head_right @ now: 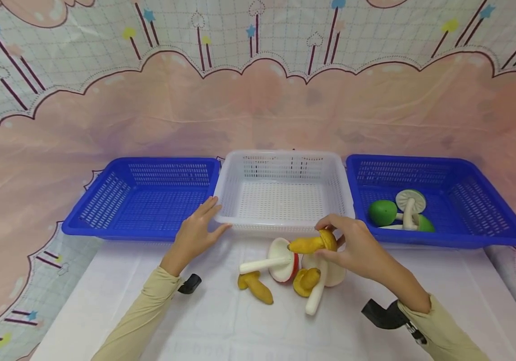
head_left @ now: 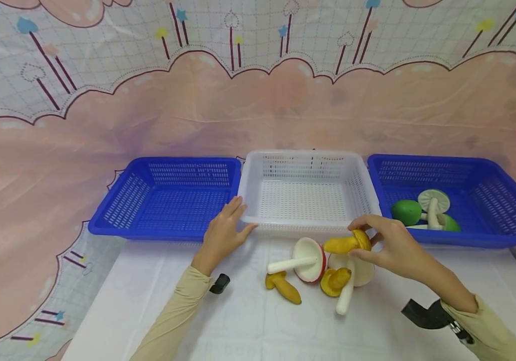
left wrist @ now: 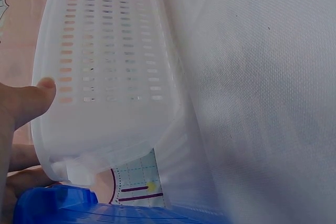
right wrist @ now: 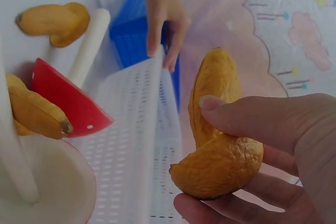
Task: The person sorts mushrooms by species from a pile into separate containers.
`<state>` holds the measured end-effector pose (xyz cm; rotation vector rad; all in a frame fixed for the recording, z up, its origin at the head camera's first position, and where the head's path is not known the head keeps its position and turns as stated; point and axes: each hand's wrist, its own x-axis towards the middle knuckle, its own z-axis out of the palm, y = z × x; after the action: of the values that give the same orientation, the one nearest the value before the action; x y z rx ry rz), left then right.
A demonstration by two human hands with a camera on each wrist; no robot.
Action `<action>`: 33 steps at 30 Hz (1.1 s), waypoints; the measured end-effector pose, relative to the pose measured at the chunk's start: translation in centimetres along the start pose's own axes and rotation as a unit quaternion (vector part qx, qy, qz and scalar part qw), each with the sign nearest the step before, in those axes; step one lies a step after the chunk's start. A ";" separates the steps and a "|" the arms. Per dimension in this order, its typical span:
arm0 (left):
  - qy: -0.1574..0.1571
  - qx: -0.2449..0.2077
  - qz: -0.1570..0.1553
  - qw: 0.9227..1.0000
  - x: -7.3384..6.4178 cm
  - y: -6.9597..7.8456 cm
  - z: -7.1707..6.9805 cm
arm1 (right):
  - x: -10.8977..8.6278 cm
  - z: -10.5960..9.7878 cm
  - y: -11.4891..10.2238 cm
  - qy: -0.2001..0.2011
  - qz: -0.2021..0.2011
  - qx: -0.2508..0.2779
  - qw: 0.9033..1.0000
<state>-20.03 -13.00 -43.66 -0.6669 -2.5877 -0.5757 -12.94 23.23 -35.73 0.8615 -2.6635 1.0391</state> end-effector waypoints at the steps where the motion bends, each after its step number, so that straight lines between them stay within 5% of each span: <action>1: -0.001 0.001 -0.001 1.000 0.0 0.0 0.0 | 0.2 -0.1 0.0 -0.001 -0.001 -0.003 1.000; 21: 0.002 0.004 0.002 1.000 0.0 0.1 0.0 | 3.7 -1.0 3.1 0.024 0.006 -0.028 0.999; 33: 0.008 0.005 0.008 1.000 0.1 0.1 -0.2 | 5.6 -0.7 5.4 0.014 0.065 -0.029 0.997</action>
<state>-19.97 -13.00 -43.42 -0.6768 -2.5674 -0.5595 -20.68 24.35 -36.40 0.6654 -2.7424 0.9879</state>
